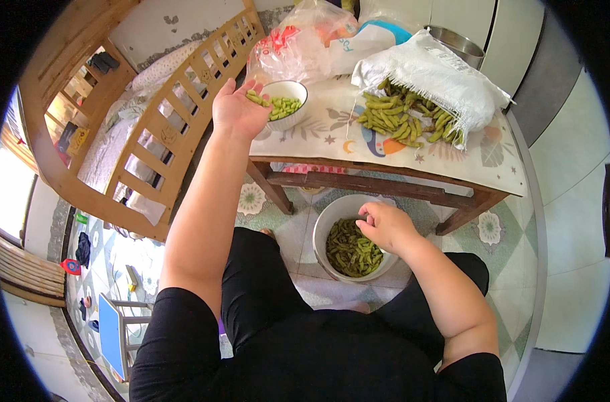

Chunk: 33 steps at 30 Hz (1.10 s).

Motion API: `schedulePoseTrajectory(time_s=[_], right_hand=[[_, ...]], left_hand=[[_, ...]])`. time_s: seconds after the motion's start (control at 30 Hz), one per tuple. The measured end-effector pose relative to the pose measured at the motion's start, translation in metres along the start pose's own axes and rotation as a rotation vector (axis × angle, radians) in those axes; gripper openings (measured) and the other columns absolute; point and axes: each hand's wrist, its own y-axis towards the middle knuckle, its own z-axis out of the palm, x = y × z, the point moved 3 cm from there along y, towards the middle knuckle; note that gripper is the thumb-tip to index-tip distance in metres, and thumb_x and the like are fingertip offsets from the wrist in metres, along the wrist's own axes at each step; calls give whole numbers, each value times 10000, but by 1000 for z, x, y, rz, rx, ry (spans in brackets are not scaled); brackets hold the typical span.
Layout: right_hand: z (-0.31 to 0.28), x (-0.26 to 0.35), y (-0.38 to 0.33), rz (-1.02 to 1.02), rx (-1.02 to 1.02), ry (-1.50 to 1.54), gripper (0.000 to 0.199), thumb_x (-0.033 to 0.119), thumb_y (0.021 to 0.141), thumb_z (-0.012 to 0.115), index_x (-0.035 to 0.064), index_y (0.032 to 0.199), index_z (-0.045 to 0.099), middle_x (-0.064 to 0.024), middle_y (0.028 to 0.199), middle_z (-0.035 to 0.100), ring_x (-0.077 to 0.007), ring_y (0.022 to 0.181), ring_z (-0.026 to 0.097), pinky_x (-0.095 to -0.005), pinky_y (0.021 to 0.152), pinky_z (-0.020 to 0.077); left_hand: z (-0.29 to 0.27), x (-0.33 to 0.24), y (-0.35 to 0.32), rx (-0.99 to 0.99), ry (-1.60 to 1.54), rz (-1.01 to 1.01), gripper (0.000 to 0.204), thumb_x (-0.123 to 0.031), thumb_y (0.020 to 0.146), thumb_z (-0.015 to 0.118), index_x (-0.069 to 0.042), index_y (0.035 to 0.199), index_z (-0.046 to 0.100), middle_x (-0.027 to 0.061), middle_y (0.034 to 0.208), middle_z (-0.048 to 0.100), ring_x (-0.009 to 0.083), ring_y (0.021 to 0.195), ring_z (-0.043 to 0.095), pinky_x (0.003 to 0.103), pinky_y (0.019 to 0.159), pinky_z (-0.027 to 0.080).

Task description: The person sits on the floor and shells edamame beans by hand. They pick up pods from a mesh bag on a low table, squeeze the beans out into a white bowl held in their lap, and discard the empty pods back onto the table.

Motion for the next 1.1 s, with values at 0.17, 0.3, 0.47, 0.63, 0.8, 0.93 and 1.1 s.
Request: schedulePoseTrajectory(time_s=[0.17,0.3,0.47,0.63,0.8,0.93,1.1], right_hand=[[-6,3,-4,-43,5,-5,254,263,785,533,69,948,545,-74,806,581,-252,736,565,-360,626,444],[-11,2,-9,-54,-44,15,200,247,791,526,77,887,573,-89,806,581,-268,743,564,-369,633,444],[-11,-5,-6,-126,-194,-2,187,254,778,547,73,770,590,-103,778,578,-283,719,559,-377,610,439],[-29,-6,-9,-7,-233,30,199,262,750,588,64,728,588,-102,756,576,-284,682,557,-371,587,434],[-50,8,-9,-117,-516,165,96,155,754,571,62,767,588,-97,750,570,-268,679,558,-333,593,438],[-81,1,6,-120,-677,24,113,117,773,576,15,816,596,-93,769,543,-217,682,529,-275,628,421],[-112,-4,47,-282,-752,-454,94,102,737,572,51,802,616,-83,773,537,-252,765,521,-331,658,427]], left_hand=[[-15,-4,34,137,56,9,602,-388,899,167,15,1332,57,166,1386,98,304,1292,-20,417,1021,-92],[-10,0,29,142,47,42,567,-349,904,168,10,1332,68,158,1411,-2,264,1296,-129,379,1022,-101],[1,22,-3,200,208,110,485,-310,910,192,-9,1288,231,146,1372,209,275,1291,88,388,1030,43],[-12,100,-74,280,168,-103,366,-295,900,301,-45,1081,496,113,1181,496,224,1040,473,344,907,327],[-73,161,-106,265,486,-213,192,-253,857,472,-77,898,536,78,1168,513,166,989,482,294,836,354],[-85,180,-109,283,689,-328,306,-198,823,533,-57,1094,507,52,1159,506,105,951,447,222,801,311],[-73,173,-111,389,637,-415,333,-185,836,513,-58,1142,480,6,1070,530,83,939,447,233,817,333]])
